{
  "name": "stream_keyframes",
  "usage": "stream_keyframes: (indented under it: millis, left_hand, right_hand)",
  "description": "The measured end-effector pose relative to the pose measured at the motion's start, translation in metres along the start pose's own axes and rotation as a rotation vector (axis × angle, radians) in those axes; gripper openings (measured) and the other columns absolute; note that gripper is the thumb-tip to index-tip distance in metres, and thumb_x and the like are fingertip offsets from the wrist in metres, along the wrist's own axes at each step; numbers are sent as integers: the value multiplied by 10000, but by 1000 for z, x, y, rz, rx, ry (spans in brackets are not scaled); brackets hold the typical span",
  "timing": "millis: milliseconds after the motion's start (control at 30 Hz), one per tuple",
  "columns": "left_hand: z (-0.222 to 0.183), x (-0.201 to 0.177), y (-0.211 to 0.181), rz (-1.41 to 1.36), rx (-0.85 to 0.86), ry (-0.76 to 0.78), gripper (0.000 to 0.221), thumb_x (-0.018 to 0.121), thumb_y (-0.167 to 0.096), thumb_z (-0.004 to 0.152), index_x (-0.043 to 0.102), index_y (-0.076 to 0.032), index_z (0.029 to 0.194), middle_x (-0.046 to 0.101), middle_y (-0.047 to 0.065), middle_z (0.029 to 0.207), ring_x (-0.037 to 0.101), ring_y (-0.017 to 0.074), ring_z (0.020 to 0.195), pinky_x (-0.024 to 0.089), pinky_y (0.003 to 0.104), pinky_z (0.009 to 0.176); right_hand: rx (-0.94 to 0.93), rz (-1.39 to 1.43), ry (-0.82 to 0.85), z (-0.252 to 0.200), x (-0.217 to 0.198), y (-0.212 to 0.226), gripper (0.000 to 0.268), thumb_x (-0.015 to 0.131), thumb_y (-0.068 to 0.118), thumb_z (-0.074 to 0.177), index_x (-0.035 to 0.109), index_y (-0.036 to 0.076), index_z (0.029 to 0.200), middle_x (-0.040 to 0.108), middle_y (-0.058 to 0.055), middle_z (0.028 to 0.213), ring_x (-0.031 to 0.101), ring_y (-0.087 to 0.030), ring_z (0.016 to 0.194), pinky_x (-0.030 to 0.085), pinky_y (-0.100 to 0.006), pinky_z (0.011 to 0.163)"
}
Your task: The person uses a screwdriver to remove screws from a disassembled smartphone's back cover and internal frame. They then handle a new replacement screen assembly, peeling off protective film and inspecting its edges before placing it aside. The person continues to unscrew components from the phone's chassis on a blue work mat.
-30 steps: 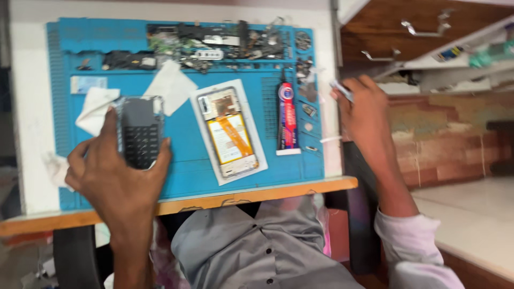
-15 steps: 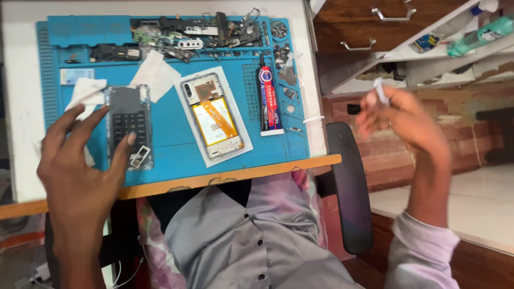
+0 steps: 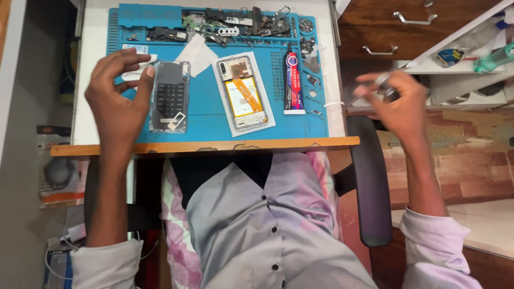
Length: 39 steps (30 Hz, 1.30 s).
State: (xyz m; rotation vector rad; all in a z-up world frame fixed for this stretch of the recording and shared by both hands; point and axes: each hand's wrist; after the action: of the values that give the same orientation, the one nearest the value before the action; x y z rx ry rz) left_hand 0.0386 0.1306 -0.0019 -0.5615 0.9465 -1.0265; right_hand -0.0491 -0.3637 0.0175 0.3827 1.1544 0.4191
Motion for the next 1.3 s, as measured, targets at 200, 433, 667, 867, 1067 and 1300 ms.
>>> stream_keyframes:
  millis: [200,433,667,867,1067,1300]
  left_hand:
    - [-14,1,21,1,26,-105,164,699,-138,1119,733,-44,1249,642,133,1391,717,199,1200,631,321,913]
    - [-14,8,50,21,118,-114,133,717,-66,1037,747,-28,1161,699,129,1214,709,190,997,596,305,812]
    - [-17,14,53,108,-76,-119,154,744,-182,948,753,-29,957,621,77,562,596,137,480,411,339,462]
    - [-20,10,40,76,-170,-118,154,725,-186,941,736,-33,935,561,27,464,558,109,399,387,328,430]
    - [-21,9,40,107,-216,-85,153,738,-203,933,717,-66,998,556,20,481,559,129,418,408,347,438]
    - [-20,6,35,189,-278,14,226,693,-224,940,659,-98,1125,587,93,517,637,259,477,448,442,485]
  right_hand:
    - [-180,-26,201,7,23,1,224,863,248,887,819,77,1025,726,-125,929,691,-247,821,534,-375,746]
    - [-363,-250,-214,26,1,-4,119,674,-17,1024,751,-15,1115,723,-201,1098,691,-347,1041,549,-440,916]
    - [-251,287,187,70,47,58,140,613,74,1144,663,-35,1215,697,-182,1226,672,-269,1157,558,-347,984]
    - [-286,617,389,80,63,136,161,580,101,1222,607,-35,1304,685,-179,1299,683,-224,1218,586,-293,1030]
    - [-227,799,407,81,135,236,442,589,40,1122,324,89,1473,715,-168,1133,773,-236,1023,673,-307,807]
    - [-467,686,343,94,224,228,482,560,-13,1205,321,69,1615,720,-199,1127,794,-290,1071,665,-352,854]
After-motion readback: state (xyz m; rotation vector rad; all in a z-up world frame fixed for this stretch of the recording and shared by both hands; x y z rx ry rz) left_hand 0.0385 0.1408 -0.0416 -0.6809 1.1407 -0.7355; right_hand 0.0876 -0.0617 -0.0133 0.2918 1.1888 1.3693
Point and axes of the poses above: each hand's wrist, its own z-axis towards the middle knuckle, its own x-axis out of the palm, y = z × x
